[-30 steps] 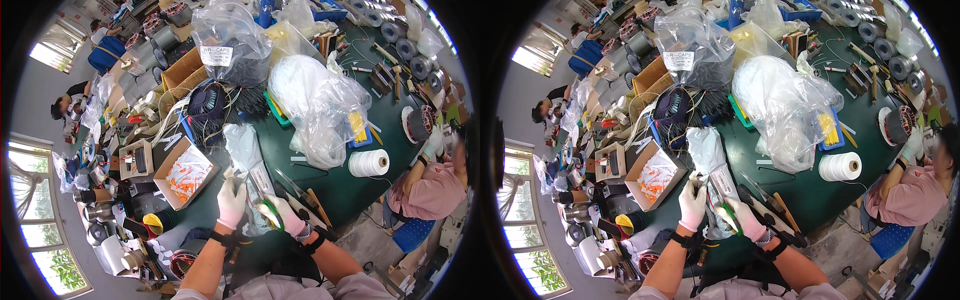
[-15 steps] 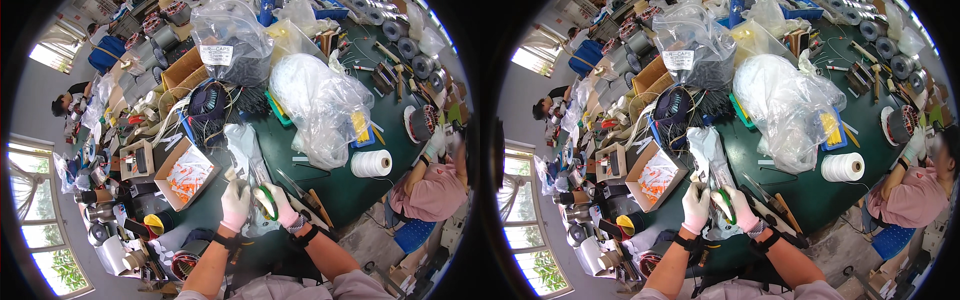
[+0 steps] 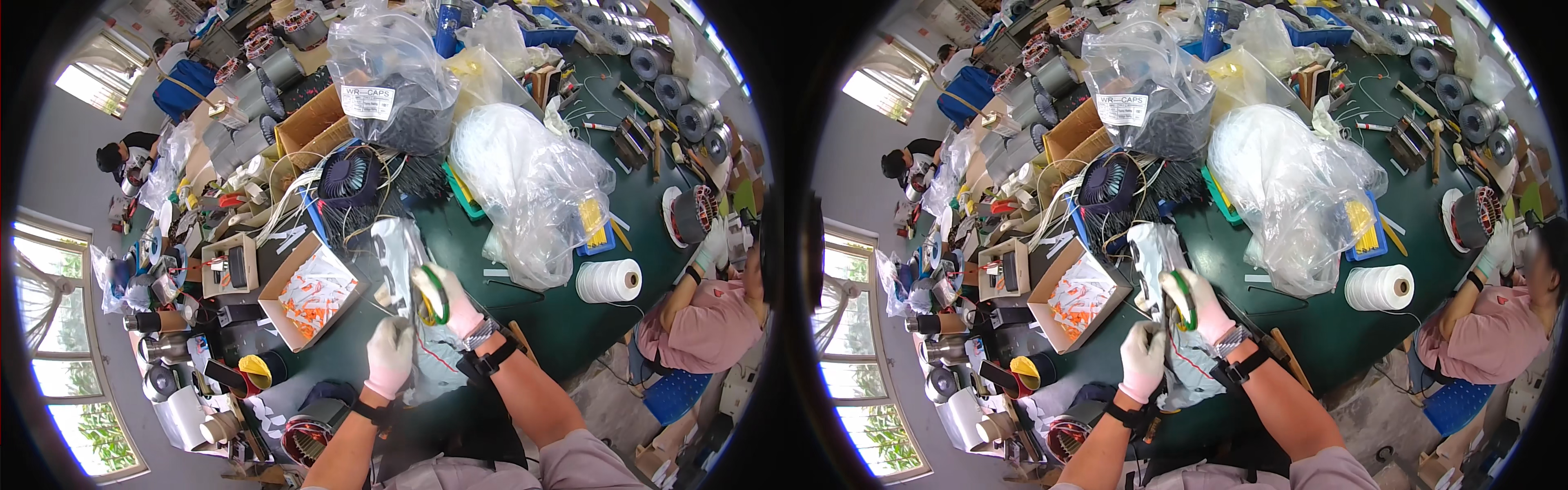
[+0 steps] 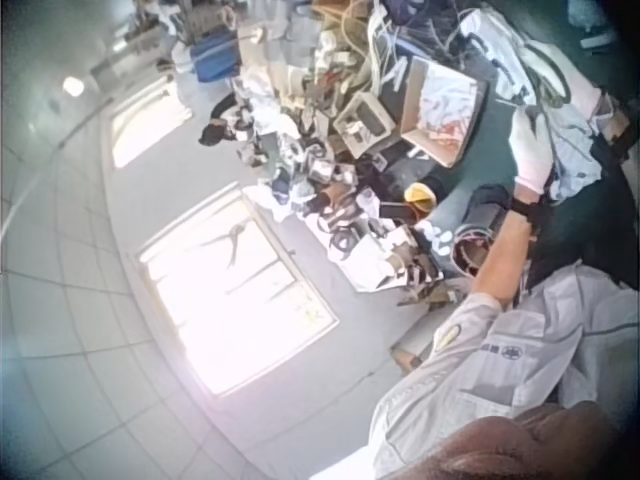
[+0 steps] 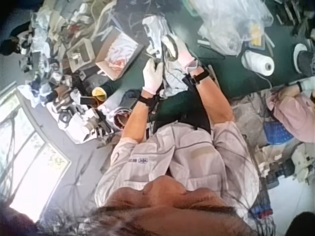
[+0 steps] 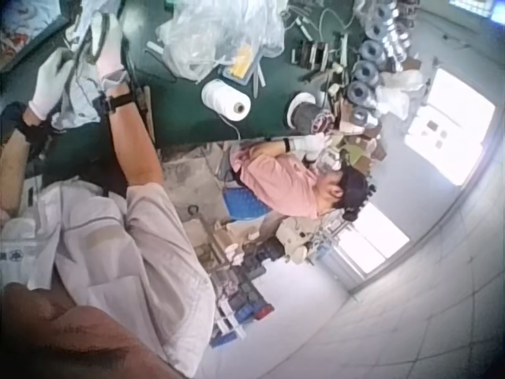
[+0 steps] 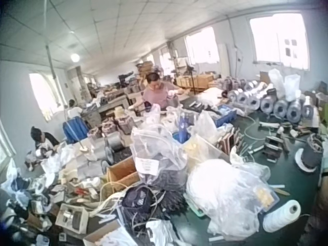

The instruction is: The person receives a package, carries it to a workbench, and opens the plastic mailer using scissors. They remove bubble wrap and a box, then use the scissors to cut the plastic wrapping off a black electronic device.

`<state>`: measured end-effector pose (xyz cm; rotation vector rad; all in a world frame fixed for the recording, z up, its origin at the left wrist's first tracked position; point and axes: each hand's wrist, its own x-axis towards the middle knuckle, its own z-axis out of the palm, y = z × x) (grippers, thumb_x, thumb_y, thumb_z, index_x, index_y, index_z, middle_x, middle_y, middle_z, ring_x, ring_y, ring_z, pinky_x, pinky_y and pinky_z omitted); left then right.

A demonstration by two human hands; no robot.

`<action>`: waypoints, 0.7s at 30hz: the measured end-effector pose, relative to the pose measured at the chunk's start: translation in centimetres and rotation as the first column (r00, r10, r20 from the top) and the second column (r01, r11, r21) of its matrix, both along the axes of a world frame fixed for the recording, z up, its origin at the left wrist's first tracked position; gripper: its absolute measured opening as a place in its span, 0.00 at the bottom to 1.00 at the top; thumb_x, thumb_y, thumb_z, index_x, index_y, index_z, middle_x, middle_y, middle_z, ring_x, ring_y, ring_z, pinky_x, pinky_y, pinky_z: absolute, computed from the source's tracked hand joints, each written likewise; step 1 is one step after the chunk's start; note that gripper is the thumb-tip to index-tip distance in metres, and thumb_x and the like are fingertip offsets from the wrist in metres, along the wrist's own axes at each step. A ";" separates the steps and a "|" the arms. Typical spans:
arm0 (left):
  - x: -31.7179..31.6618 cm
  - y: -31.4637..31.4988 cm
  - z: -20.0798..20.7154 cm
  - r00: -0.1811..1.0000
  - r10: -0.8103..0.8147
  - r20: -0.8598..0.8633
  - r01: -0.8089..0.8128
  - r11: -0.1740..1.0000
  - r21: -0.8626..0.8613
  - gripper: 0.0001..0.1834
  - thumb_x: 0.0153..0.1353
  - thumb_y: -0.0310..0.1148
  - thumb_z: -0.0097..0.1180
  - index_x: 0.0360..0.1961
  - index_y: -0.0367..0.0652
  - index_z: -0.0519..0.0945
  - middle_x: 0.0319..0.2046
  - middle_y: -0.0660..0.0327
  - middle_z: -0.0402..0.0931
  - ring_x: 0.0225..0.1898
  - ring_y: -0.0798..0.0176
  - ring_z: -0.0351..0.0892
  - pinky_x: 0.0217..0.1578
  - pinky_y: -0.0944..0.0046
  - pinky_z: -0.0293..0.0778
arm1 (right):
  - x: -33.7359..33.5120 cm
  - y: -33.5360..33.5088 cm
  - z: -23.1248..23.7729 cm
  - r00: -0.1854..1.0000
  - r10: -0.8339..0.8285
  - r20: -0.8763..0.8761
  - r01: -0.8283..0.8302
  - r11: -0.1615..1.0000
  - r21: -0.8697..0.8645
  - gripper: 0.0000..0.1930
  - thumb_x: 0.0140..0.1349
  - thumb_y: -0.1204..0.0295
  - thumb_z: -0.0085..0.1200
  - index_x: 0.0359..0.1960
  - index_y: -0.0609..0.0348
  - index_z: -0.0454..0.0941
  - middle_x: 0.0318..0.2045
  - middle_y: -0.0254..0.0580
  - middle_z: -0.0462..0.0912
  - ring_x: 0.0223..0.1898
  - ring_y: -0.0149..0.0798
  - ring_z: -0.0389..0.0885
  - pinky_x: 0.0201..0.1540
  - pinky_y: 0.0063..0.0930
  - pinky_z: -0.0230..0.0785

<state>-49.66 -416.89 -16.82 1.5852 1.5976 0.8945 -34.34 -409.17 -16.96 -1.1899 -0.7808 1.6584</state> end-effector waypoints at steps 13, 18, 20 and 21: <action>-2.7 -0.4 0.4 0.984 0.135 -0.116 -0.140 0.989 -0.042 0.13 0.58 0.26 0.66 0.40 0.35 0.75 0.29 0.59 0.73 0.30 0.65 0.73 0.34 0.65 0.73 | 2.7 -2.3 1.2 0.938 0.323 0.125 -0.297 0.936 -0.191 0.14 0.70 0.59 0.61 0.44 0.58 0.80 0.25 0.27 0.78 0.19 0.22 0.74 0.19 0.20 0.64; -1.1 6.0 0.8 0.895 0.025 -0.446 0.007 0.998 0.070 0.25 0.52 0.37 0.70 0.47 0.35 0.74 0.44 0.44 0.76 0.47 0.41 0.79 0.48 0.47 0.77 | 1.7 -4.3 -0.4 0.947 0.319 0.027 -0.301 0.915 -0.268 0.18 0.70 0.56 0.61 0.45 0.59 0.79 0.26 0.27 0.77 0.18 0.21 0.73 0.19 0.20 0.65; -1.5 8.3 -0.3 0.843 -0.012 -0.539 0.007 1.000 -0.011 0.20 0.54 0.34 0.66 0.44 0.36 0.74 0.39 0.45 0.77 0.43 0.39 0.80 0.45 0.46 0.76 | 1.8 -4.1 0.1 0.947 0.320 -0.008 -0.309 0.907 -0.286 0.17 0.70 0.56 0.61 0.45 0.59 0.79 0.26 0.28 0.77 0.18 0.22 0.73 0.20 0.20 0.66; -1.6 9.1 0.4 0.818 -0.025 -0.574 0.020 1.000 -0.014 0.14 0.56 0.34 0.62 0.39 0.38 0.76 0.36 0.45 0.79 0.40 0.38 0.81 0.43 0.45 0.77 | 1.9 -4.2 0.3 0.947 0.317 -0.046 -0.315 0.899 -0.304 0.17 0.70 0.56 0.61 0.44 0.58 0.79 0.25 0.28 0.77 0.18 0.22 0.73 0.20 0.20 0.67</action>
